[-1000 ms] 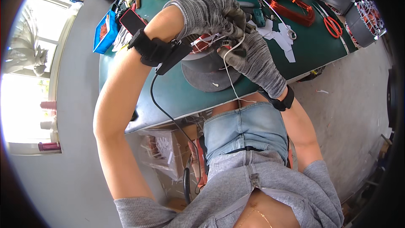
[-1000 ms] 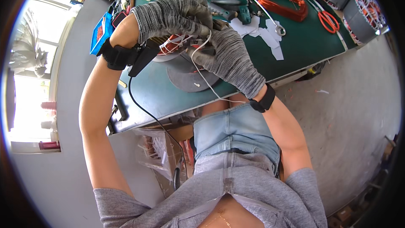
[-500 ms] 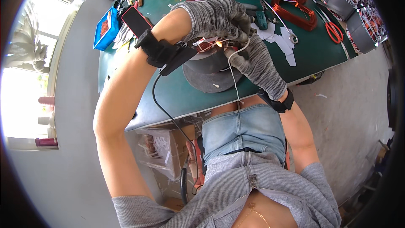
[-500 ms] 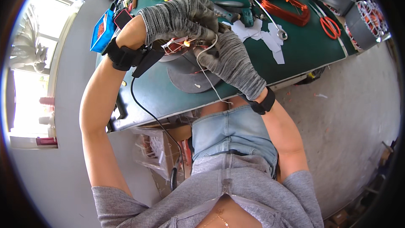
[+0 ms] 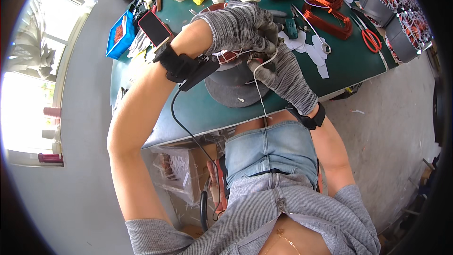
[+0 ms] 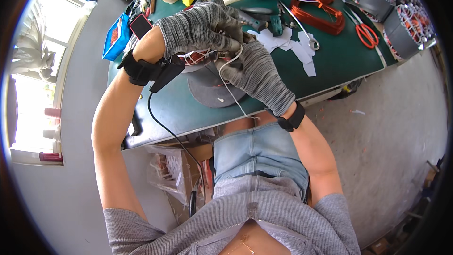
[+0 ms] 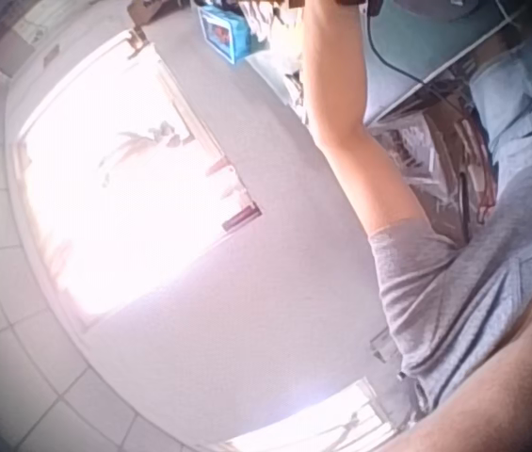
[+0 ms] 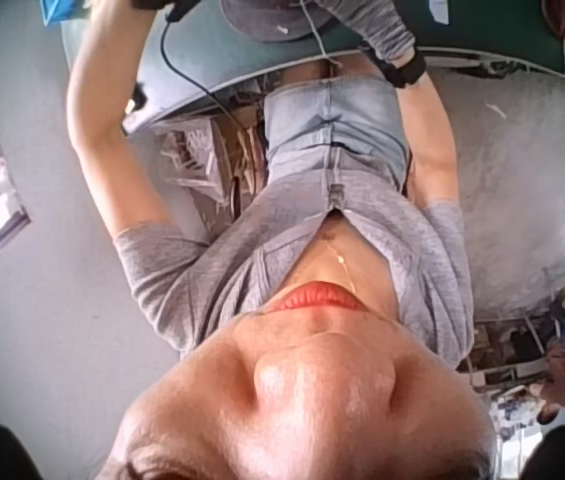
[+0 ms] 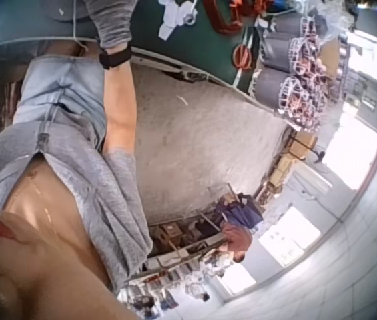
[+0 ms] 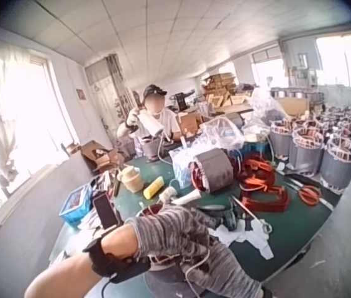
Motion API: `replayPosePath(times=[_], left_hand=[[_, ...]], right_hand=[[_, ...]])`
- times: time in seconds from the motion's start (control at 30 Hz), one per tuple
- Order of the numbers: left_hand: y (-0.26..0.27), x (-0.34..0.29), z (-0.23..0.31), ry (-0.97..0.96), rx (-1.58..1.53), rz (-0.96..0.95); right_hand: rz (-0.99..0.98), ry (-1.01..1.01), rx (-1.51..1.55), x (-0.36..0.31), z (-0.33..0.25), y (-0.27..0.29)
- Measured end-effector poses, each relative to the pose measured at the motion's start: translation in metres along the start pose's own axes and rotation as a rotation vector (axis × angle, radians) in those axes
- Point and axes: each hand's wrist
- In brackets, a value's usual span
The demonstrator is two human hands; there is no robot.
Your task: The recorder is winding and assembling components of an electric motor stator, using a hammer and wedge to seat the coils.
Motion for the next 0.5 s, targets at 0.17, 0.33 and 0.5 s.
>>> replayPosePath(times=[0.17,0.33,0.5], left_hand=[[0.001,-0.002,0.003,0.028,-0.087,-0.009],[-0.011,-0.004,-0.013,-0.088,-0.191,0.022],[-0.024,-0.013,-0.007,0.065,-0.653,0.054]], right_hand=[[-0.028,0.011,-0.123,0.0,0.002,0.002],[-0.001,0.02,-0.015,-0.002,-0.004,0.0],[0.016,0.04,-0.172,0.002,-0.003,0.004]])
Point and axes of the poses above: each hand's wrist, its own x-axis towards the middle knuckle, its own y-axis out of the back of the hand, z = x × y, and after that the axes turned 9 degrees about -x, right-handed
